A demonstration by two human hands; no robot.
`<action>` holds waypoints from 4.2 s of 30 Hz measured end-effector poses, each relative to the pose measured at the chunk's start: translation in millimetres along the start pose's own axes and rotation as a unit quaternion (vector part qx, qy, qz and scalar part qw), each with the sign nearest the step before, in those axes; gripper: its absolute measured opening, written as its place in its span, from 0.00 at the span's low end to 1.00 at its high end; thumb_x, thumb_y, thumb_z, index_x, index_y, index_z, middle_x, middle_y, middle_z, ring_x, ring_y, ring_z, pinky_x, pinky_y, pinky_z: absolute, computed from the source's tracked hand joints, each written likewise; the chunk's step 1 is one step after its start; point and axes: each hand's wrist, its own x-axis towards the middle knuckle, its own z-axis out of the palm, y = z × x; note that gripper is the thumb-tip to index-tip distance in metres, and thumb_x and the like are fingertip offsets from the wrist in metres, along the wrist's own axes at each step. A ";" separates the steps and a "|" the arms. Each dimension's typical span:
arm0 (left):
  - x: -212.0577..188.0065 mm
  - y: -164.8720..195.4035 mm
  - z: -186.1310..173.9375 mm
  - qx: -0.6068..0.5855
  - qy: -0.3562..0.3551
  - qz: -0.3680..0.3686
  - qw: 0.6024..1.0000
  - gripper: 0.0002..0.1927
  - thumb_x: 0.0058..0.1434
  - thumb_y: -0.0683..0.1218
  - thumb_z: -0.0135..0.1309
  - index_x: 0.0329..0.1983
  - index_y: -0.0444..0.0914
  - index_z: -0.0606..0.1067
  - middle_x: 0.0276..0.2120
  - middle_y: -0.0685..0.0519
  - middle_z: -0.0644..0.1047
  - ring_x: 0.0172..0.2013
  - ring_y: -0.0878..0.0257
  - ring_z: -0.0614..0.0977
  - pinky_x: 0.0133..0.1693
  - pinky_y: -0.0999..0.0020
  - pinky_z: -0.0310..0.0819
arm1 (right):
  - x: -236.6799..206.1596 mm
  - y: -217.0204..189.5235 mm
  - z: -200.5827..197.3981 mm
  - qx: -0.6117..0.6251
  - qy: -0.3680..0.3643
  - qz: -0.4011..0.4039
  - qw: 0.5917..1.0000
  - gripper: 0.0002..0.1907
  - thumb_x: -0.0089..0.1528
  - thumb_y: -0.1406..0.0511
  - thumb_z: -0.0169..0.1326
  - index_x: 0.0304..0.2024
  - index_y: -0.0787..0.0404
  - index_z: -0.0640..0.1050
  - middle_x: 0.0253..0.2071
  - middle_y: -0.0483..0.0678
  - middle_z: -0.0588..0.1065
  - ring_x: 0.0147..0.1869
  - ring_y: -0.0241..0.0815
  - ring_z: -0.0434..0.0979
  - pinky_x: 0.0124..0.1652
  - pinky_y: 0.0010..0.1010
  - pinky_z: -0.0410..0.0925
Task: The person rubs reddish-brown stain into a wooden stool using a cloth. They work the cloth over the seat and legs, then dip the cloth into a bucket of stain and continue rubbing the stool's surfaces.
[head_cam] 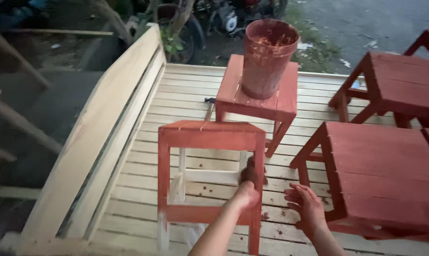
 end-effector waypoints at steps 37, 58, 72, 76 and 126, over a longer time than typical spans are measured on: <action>-29.2 -30.3 10.2 0.018 -0.231 -0.068 0.970 0.22 0.62 0.55 0.50 0.51 0.37 0.80 0.57 0.41 0.77 0.60 0.47 0.75 0.60 0.52 0.62 | -38.5 43.0 -4.9 -0.037 0.045 0.041 0.997 0.19 0.71 0.61 0.42 0.58 0.64 0.76 0.45 0.53 0.80 0.49 0.45 0.79 0.47 0.35 0.70; -24.1 -29.5 30.4 -0.264 -0.008 -0.121 0.957 0.21 0.62 0.48 0.52 0.48 0.25 0.76 0.49 0.35 0.77 0.54 0.47 0.77 0.56 0.57 0.69 | -27.1 27.9 -7.0 -0.032 0.062 0.039 0.997 0.20 0.72 0.61 0.42 0.60 0.66 0.75 0.44 0.55 0.79 0.47 0.48 0.79 0.45 0.40 0.71; 4.0 -23.7 26.9 -0.493 -0.040 -0.174 0.852 0.10 0.50 0.42 0.53 0.30 0.29 0.74 0.29 0.47 0.75 0.30 0.57 0.76 0.30 0.58 0.66 | -8.4 35.2 -7.4 -0.031 0.115 0.081 0.990 0.20 0.72 0.61 0.44 0.58 0.68 0.76 0.44 0.58 0.80 0.44 0.50 0.79 0.43 0.43 0.71; -1.7 -25.5 43.2 -0.532 0.003 -0.176 0.828 0.08 0.50 0.43 0.52 0.25 0.32 0.68 0.26 0.50 0.69 0.30 0.60 0.71 0.31 0.59 0.63 | -4.4 35.6 -10.4 -0.023 0.111 0.095 0.989 0.19 0.72 0.61 0.46 0.58 0.68 0.76 0.43 0.58 0.80 0.44 0.49 0.79 0.44 0.42 0.71; -3.5 -30.2 69.3 -0.402 0.000 -0.257 0.879 0.20 0.57 0.38 0.46 0.53 0.31 0.77 0.45 0.46 0.81 0.47 0.52 0.82 0.46 0.57 0.76 | 41.2 44.3 -4.5 -0.586 0.072 -0.369 0.718 0.44 0.58 0.49 0.52 0.76 0.37 0.54 0.78 0.51 0.41 0.81 0.59 0.34 0.68 0.64 0.37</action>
